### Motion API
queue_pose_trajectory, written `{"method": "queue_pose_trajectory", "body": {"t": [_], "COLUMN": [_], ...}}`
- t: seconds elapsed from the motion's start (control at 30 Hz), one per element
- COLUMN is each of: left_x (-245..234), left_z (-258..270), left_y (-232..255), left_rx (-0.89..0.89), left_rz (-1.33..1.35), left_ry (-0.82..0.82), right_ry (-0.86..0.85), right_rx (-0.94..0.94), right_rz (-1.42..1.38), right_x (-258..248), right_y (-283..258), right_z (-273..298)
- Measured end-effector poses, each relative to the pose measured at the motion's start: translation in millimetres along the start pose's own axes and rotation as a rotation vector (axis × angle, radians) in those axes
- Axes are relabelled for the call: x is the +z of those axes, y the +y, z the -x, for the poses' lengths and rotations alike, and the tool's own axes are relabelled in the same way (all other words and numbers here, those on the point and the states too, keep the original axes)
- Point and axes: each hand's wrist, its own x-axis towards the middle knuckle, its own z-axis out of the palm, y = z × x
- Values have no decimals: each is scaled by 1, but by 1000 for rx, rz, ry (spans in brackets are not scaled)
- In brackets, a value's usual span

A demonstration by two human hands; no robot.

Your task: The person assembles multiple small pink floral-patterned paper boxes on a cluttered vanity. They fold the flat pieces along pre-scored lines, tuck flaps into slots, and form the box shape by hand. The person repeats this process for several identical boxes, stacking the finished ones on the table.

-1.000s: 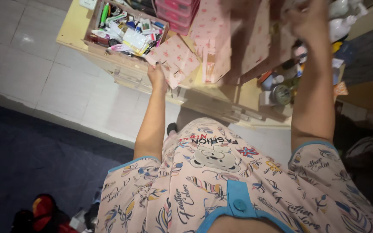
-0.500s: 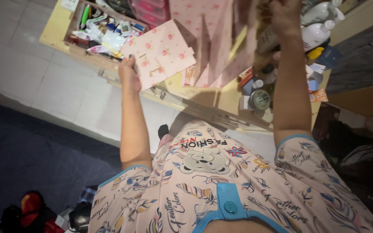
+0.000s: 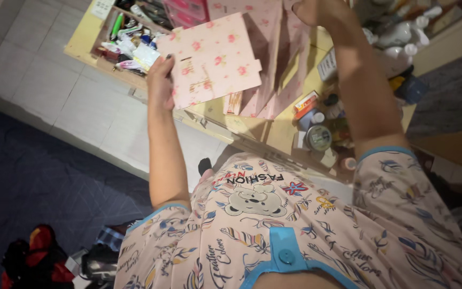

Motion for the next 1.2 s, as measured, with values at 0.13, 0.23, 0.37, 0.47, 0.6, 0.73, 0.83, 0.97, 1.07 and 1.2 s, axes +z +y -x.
{"method": "queue_pose_trajectory", "body": {"t": [0.13,0.23,0.37,0.47,0.6,0.73,0.83,0.97,1.07,1.2], "left_x": [0,-8,-30,-52,-85,-129,-150,-140,-118,-105], "left_z": [-1,2,4,7,2,-20,-52,-86,-96,-107], "left_y": [-3,0,9,13,14,1,-24,-55,-73,-106], "left_rx": [41,47,82,118,123,173,176,262,54,26], "left_rz": [7,49,103,107,99,-29,-337,-754,-882,-717], "left_ry": [-12,19,63,93,166,222,305,303,165,41], "right_ry": [-78,-21,-32,76,172,79,-24,-45,-6,26], "right_rx": [-51,-179,-48,-34,-114,16,69,180,365,496], "right_rz": [97,-13,-342,-88,81,212,282,278,239,210], "right_x": [-25,-44,-44,-32,-23,-41,-68,-100,-117,-127], "right_y": [-40,-58,-43,2,79,122,125,86,48,9], "right_z": [-14,-3,12,12,35,64,86,116,147,183]}}
